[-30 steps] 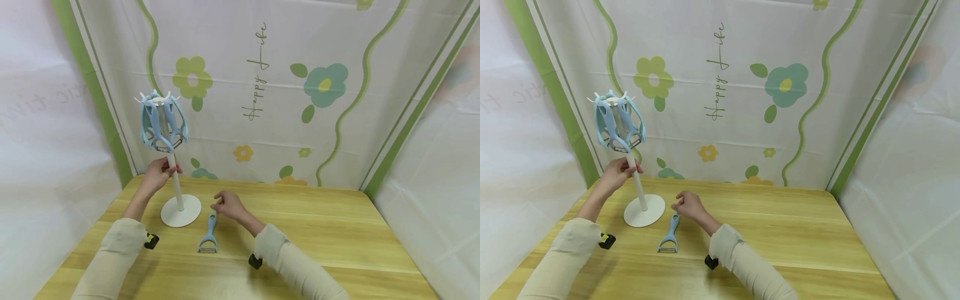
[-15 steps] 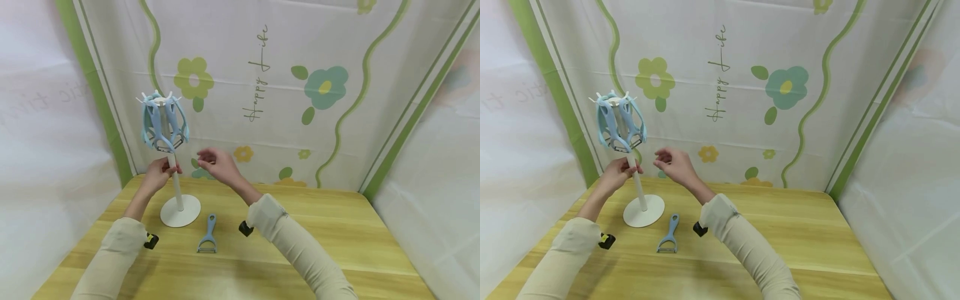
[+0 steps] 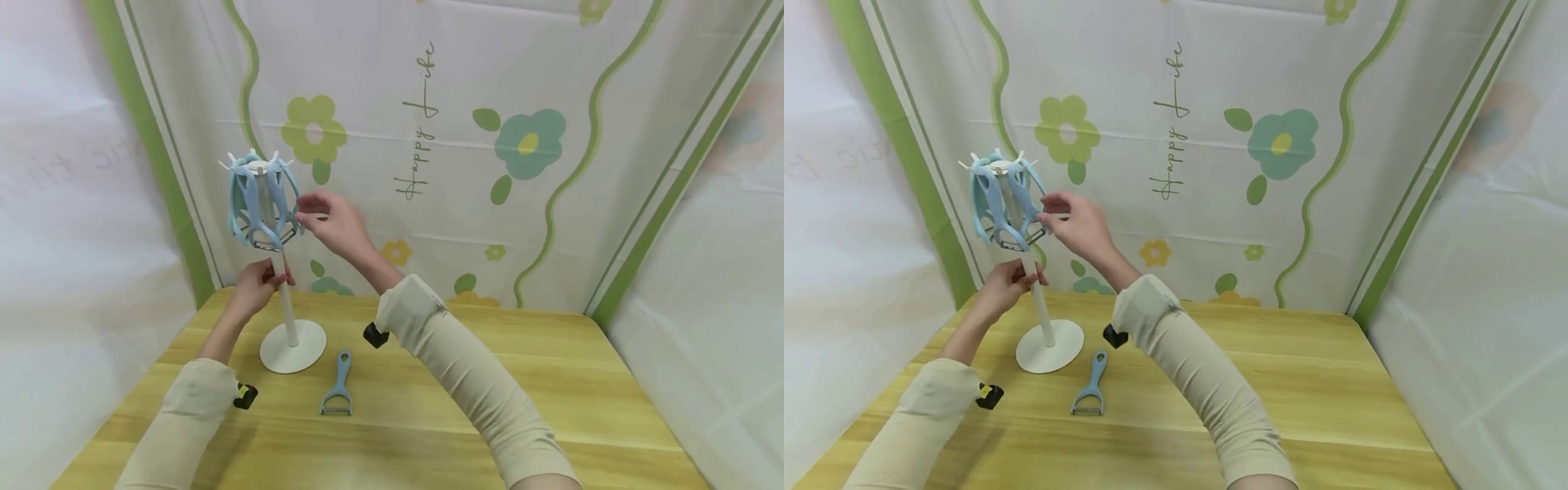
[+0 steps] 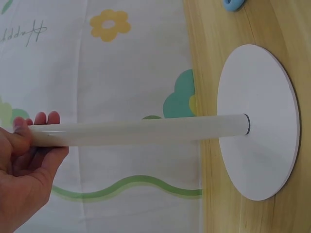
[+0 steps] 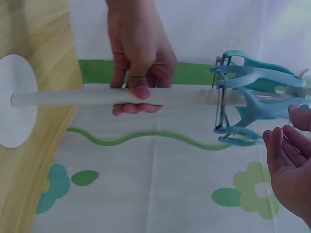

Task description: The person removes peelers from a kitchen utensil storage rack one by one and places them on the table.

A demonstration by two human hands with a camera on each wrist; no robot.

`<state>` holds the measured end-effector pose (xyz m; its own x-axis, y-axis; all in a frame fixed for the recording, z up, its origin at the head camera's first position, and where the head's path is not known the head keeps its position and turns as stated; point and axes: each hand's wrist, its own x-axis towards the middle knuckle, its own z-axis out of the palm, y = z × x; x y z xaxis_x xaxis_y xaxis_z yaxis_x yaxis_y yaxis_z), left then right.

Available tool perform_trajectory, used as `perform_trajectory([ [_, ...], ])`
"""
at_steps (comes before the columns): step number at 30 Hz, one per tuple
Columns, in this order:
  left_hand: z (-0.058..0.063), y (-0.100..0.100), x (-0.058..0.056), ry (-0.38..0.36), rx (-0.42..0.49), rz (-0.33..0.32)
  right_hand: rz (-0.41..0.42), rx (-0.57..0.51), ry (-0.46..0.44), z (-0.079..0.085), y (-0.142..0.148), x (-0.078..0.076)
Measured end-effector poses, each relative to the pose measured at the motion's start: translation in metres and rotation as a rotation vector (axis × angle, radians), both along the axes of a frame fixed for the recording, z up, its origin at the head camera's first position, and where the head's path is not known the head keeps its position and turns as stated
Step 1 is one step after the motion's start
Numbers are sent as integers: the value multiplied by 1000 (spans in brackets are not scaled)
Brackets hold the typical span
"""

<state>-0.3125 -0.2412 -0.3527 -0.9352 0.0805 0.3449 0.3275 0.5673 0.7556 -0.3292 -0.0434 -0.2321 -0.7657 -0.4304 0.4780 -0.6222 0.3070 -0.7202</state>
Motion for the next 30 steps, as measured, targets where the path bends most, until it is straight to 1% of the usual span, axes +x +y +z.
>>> perform_trajectory([
  [3, 0, -3, 2, 7, -3, 1, -3, 1, 2, 9, -10, 1],
  [5, -1, -5, 3, 6, -17, 11, -8, -1, -5, 12, -18, 2],
  [6, -5, -9, 0, 7, -21, 13, -10, -4, -14, 13, -22, 3],
  [9, -5, -10, 1, -8, -35, 17, -32, -17, -48, 14, -30, 4],
  [13, -5, -9, -3, -17, -26, 4, -81, -34, -94, 16, -35, 4],
  [16, -6, -7, -5, -16, -28, 12, -92, -50, -113, 18, -36, 4],
  [20, -6, -4, -7, -13, -22, 26, -46, -79, -141, 20, -33, 4],
  [23, -5, -3, -7, -5, -17, 23, -7, -105, -165, 21, -28, 4],
  [30, -5, -4, -6, 0, -28, 21, 42, -165, -164, 25, -19, 5],
])
